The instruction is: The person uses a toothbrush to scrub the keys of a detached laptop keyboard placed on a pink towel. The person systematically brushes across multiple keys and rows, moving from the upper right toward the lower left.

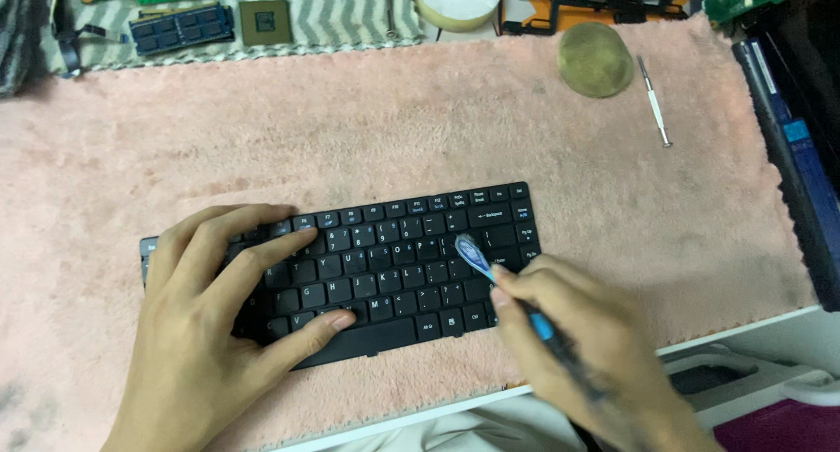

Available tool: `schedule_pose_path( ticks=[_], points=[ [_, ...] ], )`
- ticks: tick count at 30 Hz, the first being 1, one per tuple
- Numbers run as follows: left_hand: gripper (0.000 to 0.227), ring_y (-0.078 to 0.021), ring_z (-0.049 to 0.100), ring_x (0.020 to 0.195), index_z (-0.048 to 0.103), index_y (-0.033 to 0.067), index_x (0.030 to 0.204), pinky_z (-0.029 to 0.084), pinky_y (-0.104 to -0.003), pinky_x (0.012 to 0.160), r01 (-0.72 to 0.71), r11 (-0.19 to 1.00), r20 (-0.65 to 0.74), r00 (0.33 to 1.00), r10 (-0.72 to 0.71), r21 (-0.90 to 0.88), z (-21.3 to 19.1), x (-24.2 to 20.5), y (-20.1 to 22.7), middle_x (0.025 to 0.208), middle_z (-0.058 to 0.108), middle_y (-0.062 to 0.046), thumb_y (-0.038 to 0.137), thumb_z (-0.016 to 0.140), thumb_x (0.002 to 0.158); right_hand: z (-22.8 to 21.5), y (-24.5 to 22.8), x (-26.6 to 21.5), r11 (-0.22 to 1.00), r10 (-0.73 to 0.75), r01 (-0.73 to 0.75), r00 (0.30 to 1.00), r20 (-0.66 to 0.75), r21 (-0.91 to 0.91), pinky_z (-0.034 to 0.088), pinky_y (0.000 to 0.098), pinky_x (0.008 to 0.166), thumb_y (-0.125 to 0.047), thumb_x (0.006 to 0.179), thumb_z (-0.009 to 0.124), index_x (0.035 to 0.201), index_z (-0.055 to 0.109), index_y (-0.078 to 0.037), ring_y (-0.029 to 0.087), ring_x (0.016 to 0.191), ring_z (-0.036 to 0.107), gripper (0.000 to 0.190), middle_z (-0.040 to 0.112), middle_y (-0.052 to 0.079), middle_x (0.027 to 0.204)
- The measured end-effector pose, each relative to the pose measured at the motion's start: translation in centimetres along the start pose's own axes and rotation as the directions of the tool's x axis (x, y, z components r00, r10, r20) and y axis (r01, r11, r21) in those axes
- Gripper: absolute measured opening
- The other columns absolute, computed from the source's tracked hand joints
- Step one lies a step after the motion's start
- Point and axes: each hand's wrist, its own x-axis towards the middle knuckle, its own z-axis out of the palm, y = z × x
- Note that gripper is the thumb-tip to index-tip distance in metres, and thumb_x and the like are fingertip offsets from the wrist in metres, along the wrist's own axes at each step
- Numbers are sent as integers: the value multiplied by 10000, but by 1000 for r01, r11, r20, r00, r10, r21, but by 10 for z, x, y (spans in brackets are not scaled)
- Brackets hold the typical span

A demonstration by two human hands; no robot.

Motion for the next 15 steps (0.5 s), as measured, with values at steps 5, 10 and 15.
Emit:
schedule_pose_path(
  ticks=[5,10,15],
  points=[
    [675,-380,617,1390,798,126,1388,488,-562,1216,-8,1000,-7,1000,8,1,2,0,-2,1487,719,-101,526,931,861,0,-1,0,999,53,-52,992,-111,18,420,237,569,-13,996,781,956,794,-70,79,597,489,71,568,-12,725],
    [693,-388,621,1402,789,140,1400,481,-592,1201,20,1000,29,999,-20,20,3,-1,-3,1507,716,-108,541,923,850,19,-11,2,970,-192,148,954,-230,-194,594,309,711,69,1027,746,1015,732,53,202,707,679,25,736,130,892],
    [722,-372,644,1392,791,143,1386,482,-554,1215,-25,1000,-18,1000,25,14,5,-1,-5,1501,736,-102,556,955,817,14,-22,-1,942,-222,167,960,-168,-290,475,349,617,121,1047,727,810,595,-11,198,620,468,301,505,53,712]
  ],
)
